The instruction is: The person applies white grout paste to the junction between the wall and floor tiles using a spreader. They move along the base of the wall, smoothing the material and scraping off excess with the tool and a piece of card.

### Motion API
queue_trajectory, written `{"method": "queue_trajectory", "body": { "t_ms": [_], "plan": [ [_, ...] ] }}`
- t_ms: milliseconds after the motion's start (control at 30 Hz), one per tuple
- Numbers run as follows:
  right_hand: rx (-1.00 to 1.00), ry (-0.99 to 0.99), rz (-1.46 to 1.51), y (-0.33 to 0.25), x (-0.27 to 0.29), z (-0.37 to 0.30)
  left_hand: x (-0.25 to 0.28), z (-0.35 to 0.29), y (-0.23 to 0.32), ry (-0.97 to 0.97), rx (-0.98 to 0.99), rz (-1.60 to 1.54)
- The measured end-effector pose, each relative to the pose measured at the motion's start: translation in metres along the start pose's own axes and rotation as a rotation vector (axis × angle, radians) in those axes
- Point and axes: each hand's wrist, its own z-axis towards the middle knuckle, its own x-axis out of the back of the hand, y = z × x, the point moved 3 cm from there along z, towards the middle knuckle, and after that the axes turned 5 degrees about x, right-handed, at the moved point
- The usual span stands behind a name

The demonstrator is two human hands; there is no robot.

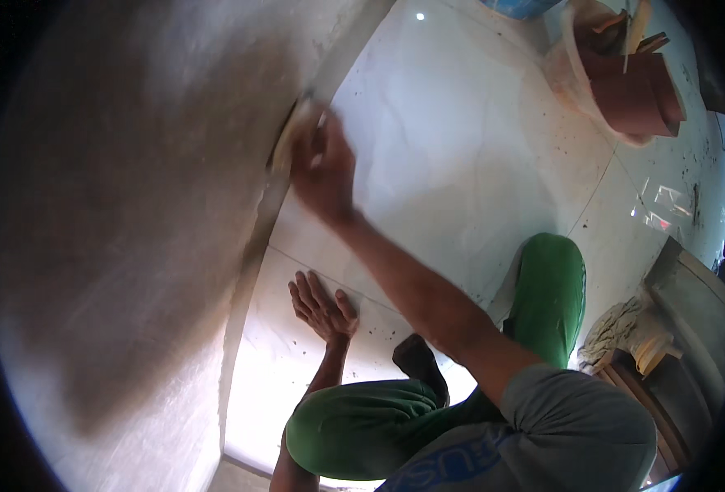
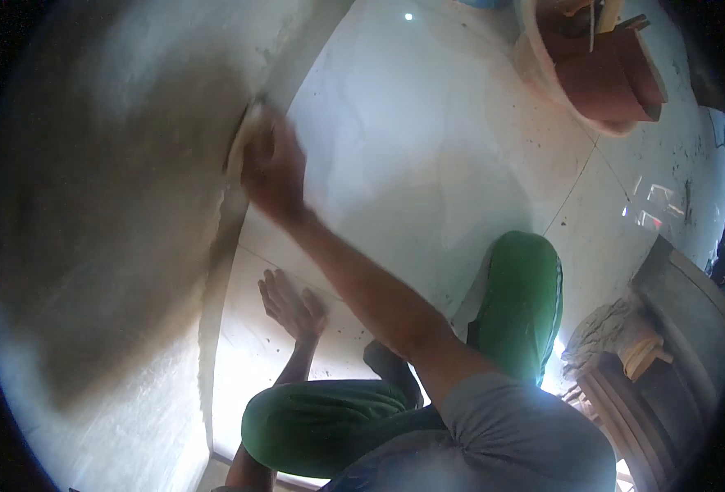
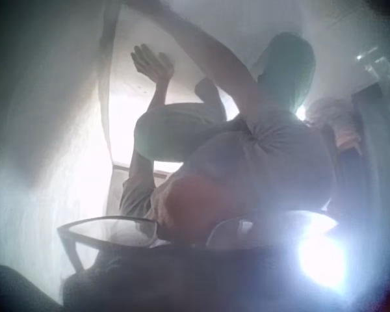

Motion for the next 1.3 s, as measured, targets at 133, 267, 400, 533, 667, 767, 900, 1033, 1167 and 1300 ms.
{"method": "queue_trajectory", "body": {
  "t_ms": [133,267,400,533,667,767,900,1033,1167,1300],
  "plan": [
    [-0.196,0.085,0.048,0.036,0.011,0.018,-0.005,0.011,0.020,0.016,-0.031,0.004],
    [-0.138,0.032,-0.002,-0.015,0.002,0.010,0.004,0.002,0.005,0.020,-0.011,0.040],
    [-0.060,0.106,0.176,0.018,0.023,0.066,0.004,0.001,0.015,0.041,-0.047,0.011],
    [0.004,0.081,0.014,0.008,0.013,0.026,0.005,0.005,0.010,0.018,-0.021,0.029],
    [0.049,0.088,0.130,0.000,0.027,0.088,-0.003,0.003,0.004,0.004,0.032,-0.020],
    [0.067,0.163,0.013,0.019,0.026,0.073,-0.008,0.004,0.010,0.018,0.007,-0.070],
    [0.060,0.014,-0.023,-0.005,0.025,0.074,-0.003,-0.006,-0.004,0.015,0.022,-0.032],
    [0.018,0.086,0.169,0.028,0.031,0.090,-0.002,0.009,0.023,0.044,-0.031,-0.029],
    [-0.059,-0.006,0.004,-0.003,0.006,0.027,0.003,0.001,0.005,0.082,-0.047,0.058],
    [-0.111,0.094,0.198,-0.008,0.025,0.055,-0.003,0.006,0.014,0.069,-0.039,0.030]
  ]
}}
